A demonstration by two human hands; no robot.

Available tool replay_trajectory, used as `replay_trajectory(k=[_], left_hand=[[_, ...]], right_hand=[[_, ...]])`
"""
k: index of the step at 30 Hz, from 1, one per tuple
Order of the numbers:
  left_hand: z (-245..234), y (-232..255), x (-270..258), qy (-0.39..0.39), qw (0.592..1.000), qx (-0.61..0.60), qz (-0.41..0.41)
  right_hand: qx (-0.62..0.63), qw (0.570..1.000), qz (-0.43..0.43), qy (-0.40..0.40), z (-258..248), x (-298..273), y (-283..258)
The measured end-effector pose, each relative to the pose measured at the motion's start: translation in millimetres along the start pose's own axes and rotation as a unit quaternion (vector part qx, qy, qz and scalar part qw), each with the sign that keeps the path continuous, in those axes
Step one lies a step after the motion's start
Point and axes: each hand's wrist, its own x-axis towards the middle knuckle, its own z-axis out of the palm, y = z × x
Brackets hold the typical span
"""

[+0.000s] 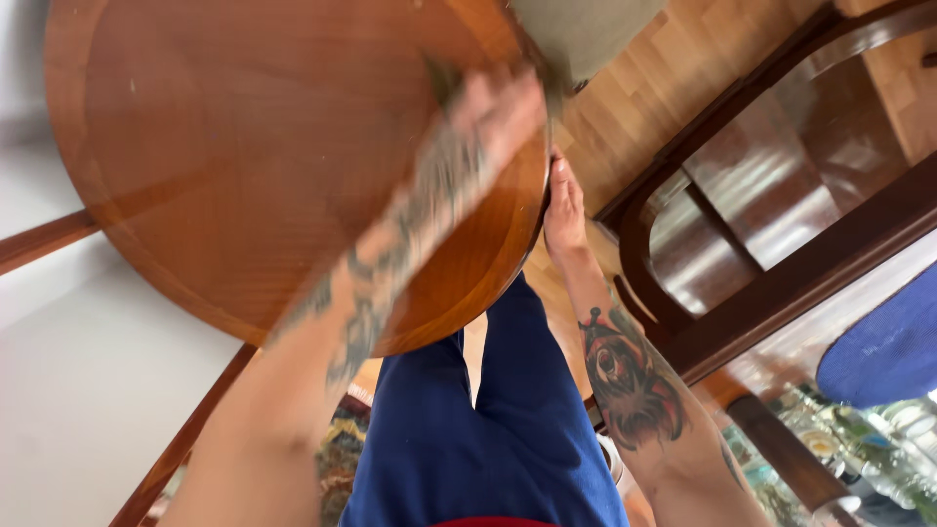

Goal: The person clears small decorative items and a blue mat from a wooden table, applies a liquid from a bottle to a cloth, and wipes the table surface and edges.

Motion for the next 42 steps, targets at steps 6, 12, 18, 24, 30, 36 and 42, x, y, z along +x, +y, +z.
replay_trajectory(k=[6, 12, 18, 24, 30, 36, 42], left_hand=[[-41, 57, -19, -0.111, 0.961, 0.186, 0.174], [-122, 12, 39, -0.093, 0.914, 0.181, -0.351], [-19, 81, -35, -0.025, 0.970, 0.222, -0.096], [-22, 90, -65, -0.072, 0.980, 0.185, -0.034], [-58, 62, -48, 0.075, 0.960, 0.152, -0.224], [-29, 111, -111, 0.065, 0.967, 0.158, -0.188], [-22, 104, -116, 0.142, 0.960, 0.099, -0.219]], right_hand=[[-0.237, 0.968, -0.060, -0.061, -30, 12, 26], [0.023, 0.994, 0.014, -0.109, -5, 4, -25], [-0.027, 0.994, -0.034, -0.102, -3, 11, -28], [-0.278, 0.945, -0.171, -0.013, 18, -5, -105], [-0.439, 0.803, -0.363, -0.177, 77, -14, -162], [-0.479, 0.754, -0.385, -0.231, 70, -43, -139], [-0.499, 0.730, -0.424, -0.198, 80, -32, -130]])
